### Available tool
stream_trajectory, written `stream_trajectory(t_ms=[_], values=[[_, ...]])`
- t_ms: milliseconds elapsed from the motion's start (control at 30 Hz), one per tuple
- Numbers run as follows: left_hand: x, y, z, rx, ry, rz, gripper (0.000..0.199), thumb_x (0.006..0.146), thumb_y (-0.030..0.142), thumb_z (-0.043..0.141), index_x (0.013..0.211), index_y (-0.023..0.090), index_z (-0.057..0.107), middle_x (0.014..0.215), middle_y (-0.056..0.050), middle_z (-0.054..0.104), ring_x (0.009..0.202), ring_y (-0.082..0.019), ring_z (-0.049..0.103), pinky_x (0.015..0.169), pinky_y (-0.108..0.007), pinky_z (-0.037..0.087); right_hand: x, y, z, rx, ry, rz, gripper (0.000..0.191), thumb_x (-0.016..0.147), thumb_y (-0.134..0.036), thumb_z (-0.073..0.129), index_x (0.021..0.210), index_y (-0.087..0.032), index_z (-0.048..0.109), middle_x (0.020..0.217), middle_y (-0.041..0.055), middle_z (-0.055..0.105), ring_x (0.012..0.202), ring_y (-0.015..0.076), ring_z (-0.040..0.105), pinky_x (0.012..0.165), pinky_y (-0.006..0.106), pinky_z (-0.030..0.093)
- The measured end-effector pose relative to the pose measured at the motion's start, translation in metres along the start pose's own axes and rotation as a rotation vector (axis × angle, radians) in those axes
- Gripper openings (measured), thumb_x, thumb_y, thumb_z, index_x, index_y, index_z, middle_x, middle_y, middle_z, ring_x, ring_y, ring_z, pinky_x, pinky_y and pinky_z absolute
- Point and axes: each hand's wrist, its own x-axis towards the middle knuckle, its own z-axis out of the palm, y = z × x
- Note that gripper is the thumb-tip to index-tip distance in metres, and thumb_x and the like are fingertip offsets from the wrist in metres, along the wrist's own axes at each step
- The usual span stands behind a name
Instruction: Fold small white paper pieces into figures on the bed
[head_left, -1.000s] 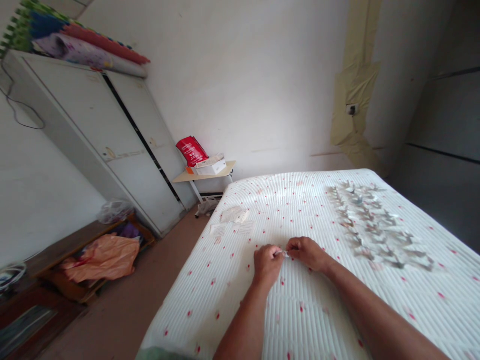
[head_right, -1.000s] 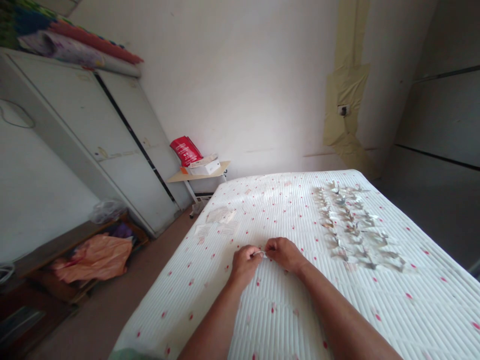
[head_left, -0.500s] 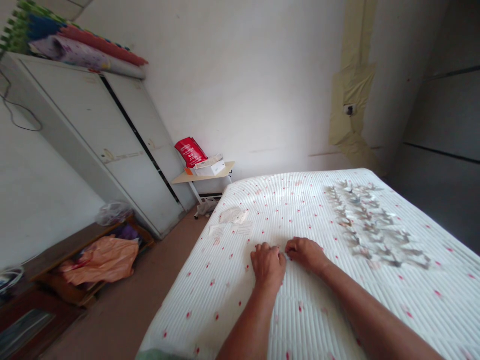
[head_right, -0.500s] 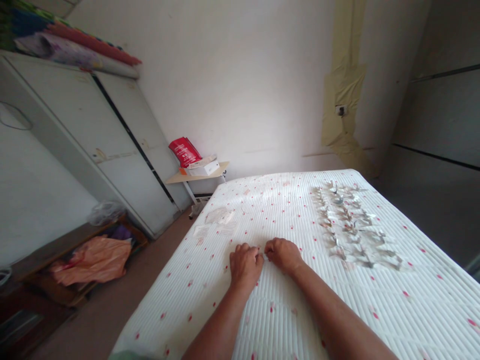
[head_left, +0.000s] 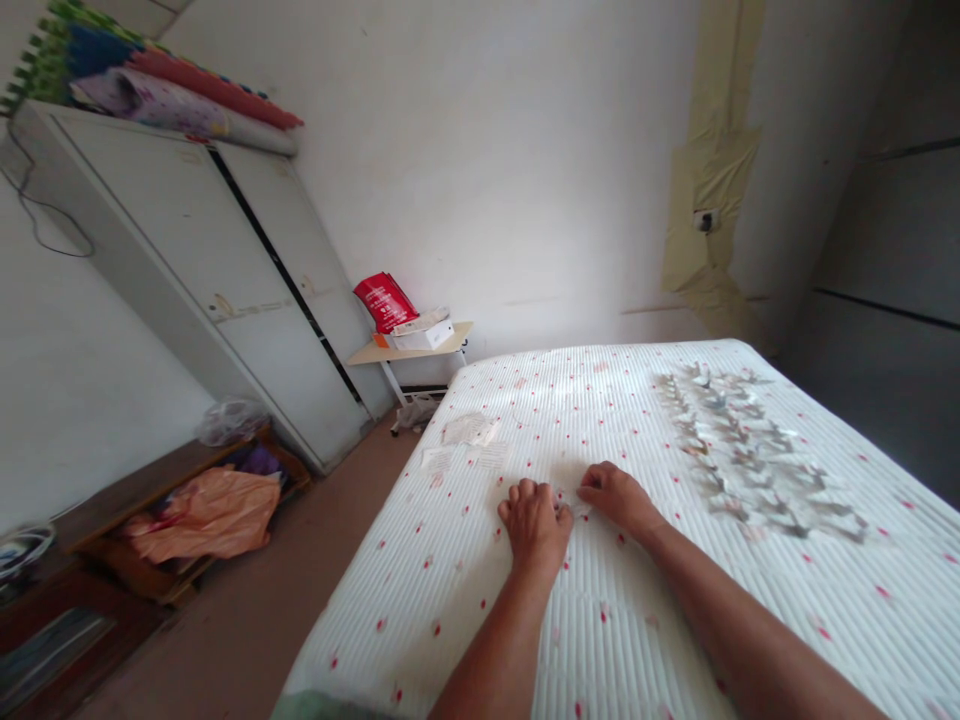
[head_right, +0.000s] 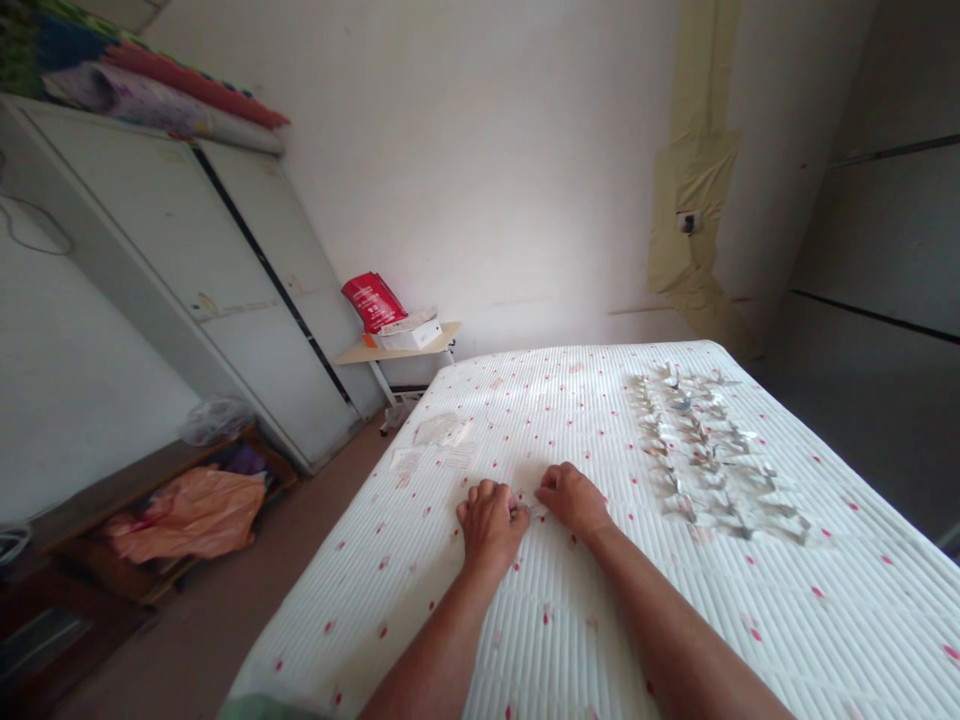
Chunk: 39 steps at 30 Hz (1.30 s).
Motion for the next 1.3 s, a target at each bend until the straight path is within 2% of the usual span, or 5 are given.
stream_trajectory(t_ms=[200,400,1067,1200,1300], values=[[0.0,0.0,0.001,0.001,0.0,0.0,0.018,0.078,0.037,0.053,0.084,0.022,0.058,0.096,-0.005,0.053,0.101,-0.023,0.042,0.08,-0.035,0.028,-0.01,-0.014,0.01,-0.159,0.064,-0.034,0.005,0.069,-0.023,0.061,0.07,-0.018,0.062,0.084,0.0049,0.056,0.081,0.0165,0.052,0.064,0.024,0.035],[0.0,0.002,-0.002,-0.004,-0.022,-0.034,0.016,0.077,0.036,0.052,0.083,0.022,0.058,0.097,-0.004,0.053,0.102,-0.022,0.042,0.082,-0.035,0.027,-0.01,-0.016,0.011,-0.21,0.044,-0.02,0.004,0.069,-0.016,0.058,0.07,-0.017,0.061,0.085,0.0055,0.055,0.083,0.0174,0.052,0.064,0.025,0.036],[-0.001,0.002,-0.003,0.007,-0.008,-0.037,0.015,0.078,0.034,0.051,0.085,0.023,0.058,0.099,-0.004,0.053,0.102,-0.022,0.043,0.081,-0.034,0.029,0.0,0.011,0.0,-0.067,0.092,-0.015,0.01,0.068,-0.009,0.053,0.063,-0.015,0.06,0.076,0.0038,0.055,0.066,0.0119,0.052,0.061,0.022,0.037],[-0.001,0.004,-0.005,0.025,-0.02,-0.054,0.016,0.079,0.033,0.05,0.087,0.023,0.058,0.101,-0.005,0.053,0.103,-0.022,0.043,0.081,-0.034,0.029,-0.003,0.009,-0.001,0.046,0.099,-0.051,0.006,0.072,-0.017,0.056,0.075,-0.017,0.062,0.084,0.003,0.058,0.073,0.0114,0.054,0.066,0.02,0.04],[-0.001,0.006,-0.006,0.019,-0.025,-0.059,0.016,0.078,0.034,0.052,0.087,0.023,0.058,0.101,-0.004,0.053,0.104,-0.022,0.042,0.082,-0.034,0.029,-0.01,-0.001,0.005,0.051,0.075,-0.082,0.001,0.068,-0.018,0.061,0.068,-0.018,0.062,0.088,0.0031,0.059,0.082,0.0151,0.053,0.069,0.023,0.039]])
